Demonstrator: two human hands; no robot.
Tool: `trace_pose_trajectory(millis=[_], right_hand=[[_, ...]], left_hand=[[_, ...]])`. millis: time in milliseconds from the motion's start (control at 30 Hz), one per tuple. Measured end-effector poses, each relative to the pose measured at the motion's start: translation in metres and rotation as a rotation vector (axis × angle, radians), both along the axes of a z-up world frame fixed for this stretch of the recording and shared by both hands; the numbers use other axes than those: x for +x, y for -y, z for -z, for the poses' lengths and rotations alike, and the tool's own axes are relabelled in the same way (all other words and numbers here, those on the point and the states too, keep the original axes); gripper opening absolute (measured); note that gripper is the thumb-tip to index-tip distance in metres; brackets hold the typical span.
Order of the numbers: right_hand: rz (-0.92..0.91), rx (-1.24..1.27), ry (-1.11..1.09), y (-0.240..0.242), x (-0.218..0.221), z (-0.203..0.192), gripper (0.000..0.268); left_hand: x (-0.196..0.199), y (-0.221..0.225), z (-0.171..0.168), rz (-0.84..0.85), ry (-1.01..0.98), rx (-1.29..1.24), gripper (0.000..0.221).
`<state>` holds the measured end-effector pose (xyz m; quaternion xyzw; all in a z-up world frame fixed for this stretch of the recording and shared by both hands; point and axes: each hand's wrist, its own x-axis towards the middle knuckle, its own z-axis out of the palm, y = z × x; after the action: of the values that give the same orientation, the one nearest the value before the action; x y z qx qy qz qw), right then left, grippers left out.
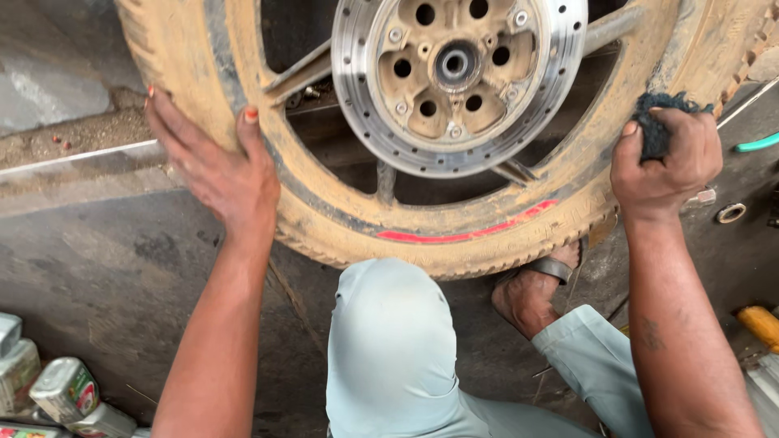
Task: The person wipes the central hub of a motorcycle wheel with a cloth and then uses a hammer and a metal punch to strike the assembly components.
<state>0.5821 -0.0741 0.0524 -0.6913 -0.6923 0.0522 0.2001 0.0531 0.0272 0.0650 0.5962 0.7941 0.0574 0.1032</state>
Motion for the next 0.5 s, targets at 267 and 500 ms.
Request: trace_pose_trajectory(millis=[267, 500], right_hand=[[-0.007, -0.088, -0.024, -0.005, -0.004, -0.014, 0.016], [0.018, -0.148, 0.011, 0.007, 0.004, -0.009, 0.016]], left_hand=[[0.002, -0.002, -0.016, -0.007, 0.025, -0.108, 0.098], [0.001, 0.003, -0.019, 0.027, 0.038, -0.139, 0.093]])
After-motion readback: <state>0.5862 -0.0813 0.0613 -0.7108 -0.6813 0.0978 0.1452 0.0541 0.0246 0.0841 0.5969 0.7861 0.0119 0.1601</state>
